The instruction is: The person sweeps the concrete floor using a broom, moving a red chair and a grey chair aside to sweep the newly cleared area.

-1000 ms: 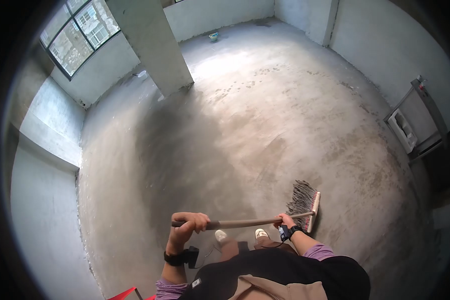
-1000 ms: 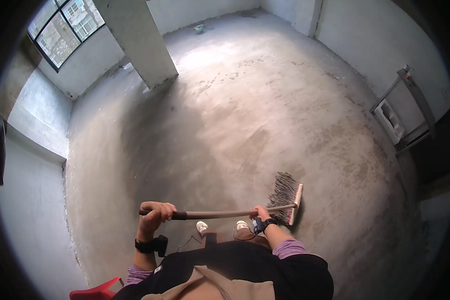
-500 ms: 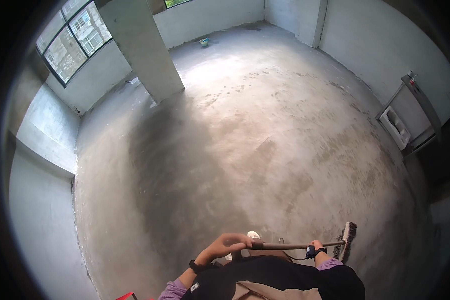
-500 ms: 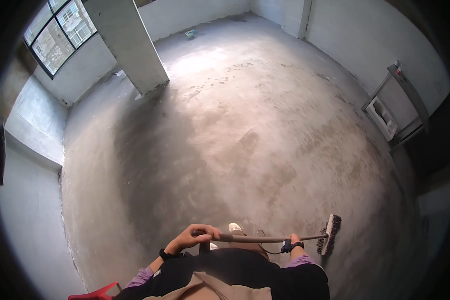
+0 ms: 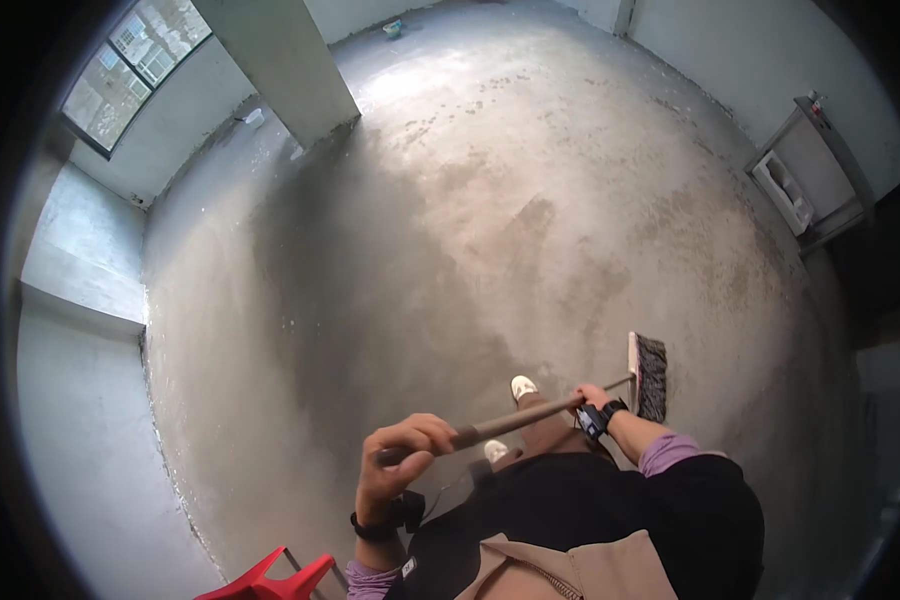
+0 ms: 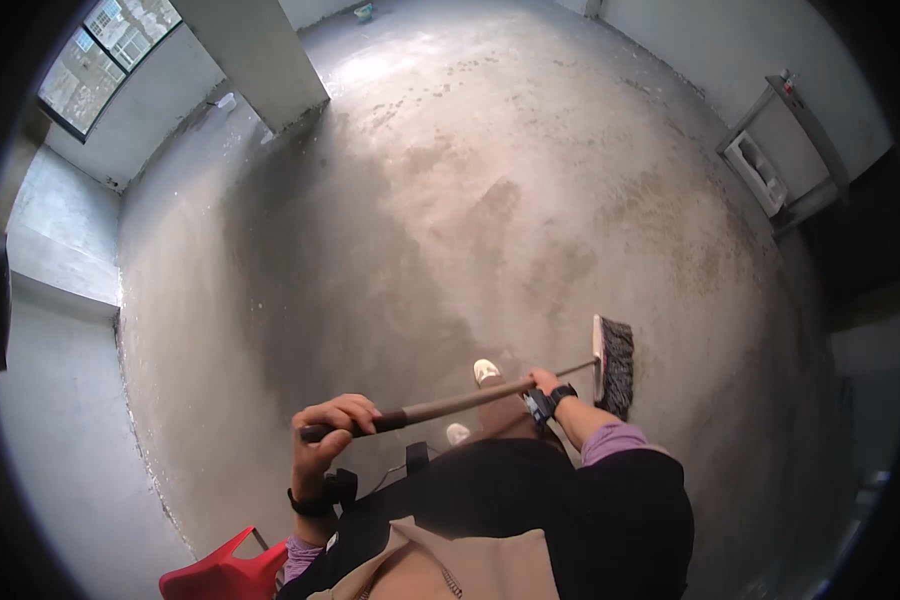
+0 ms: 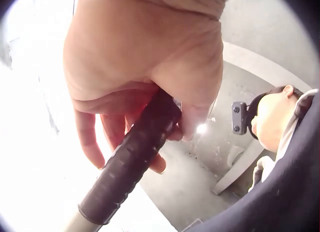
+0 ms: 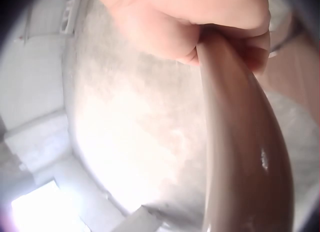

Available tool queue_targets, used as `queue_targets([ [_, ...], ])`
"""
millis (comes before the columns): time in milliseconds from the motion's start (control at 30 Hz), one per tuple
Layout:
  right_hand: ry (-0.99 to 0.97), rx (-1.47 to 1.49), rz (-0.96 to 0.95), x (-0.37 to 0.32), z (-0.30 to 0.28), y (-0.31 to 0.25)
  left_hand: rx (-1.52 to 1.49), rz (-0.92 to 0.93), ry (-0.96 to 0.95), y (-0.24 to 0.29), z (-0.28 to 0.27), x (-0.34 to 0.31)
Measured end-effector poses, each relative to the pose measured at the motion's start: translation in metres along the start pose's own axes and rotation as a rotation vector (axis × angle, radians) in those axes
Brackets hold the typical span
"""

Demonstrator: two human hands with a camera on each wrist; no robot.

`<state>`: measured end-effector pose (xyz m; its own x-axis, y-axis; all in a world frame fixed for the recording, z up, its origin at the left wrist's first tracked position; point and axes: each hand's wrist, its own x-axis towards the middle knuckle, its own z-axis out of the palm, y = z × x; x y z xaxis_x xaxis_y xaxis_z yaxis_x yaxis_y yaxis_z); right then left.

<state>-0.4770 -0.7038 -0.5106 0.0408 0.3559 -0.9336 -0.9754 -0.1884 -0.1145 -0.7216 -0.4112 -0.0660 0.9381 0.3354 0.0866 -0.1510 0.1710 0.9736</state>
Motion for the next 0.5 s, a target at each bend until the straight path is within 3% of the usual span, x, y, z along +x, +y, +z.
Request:
queue_targets([
  [33,0.044,0.113,0.028,-0.019,0.043,0.01,0.028,0.047,0.064,0.009,-0.009,-0.021],
  [100,0.022,-0.035,0.072,-0.032,0.103,0.033,0.129,0.157,0.195,0.024,-0.021,-0.062],
  [167,0.066,-0.038,0.007,-0.03,0.154,0.066,0.216,0.278,0.286,0.041,-0.025,-0.098],
  [233,0.021,-0.061,0.072,-0.039,0.198,0.093,0.225,0.329,0.343,0.056,-0.033,-0.137],
  [500,-0.205,-0.192,0.28,-0.082,0.325,0.175,0.276,0.586,0.237,0.135,0.007,-0.209],
])
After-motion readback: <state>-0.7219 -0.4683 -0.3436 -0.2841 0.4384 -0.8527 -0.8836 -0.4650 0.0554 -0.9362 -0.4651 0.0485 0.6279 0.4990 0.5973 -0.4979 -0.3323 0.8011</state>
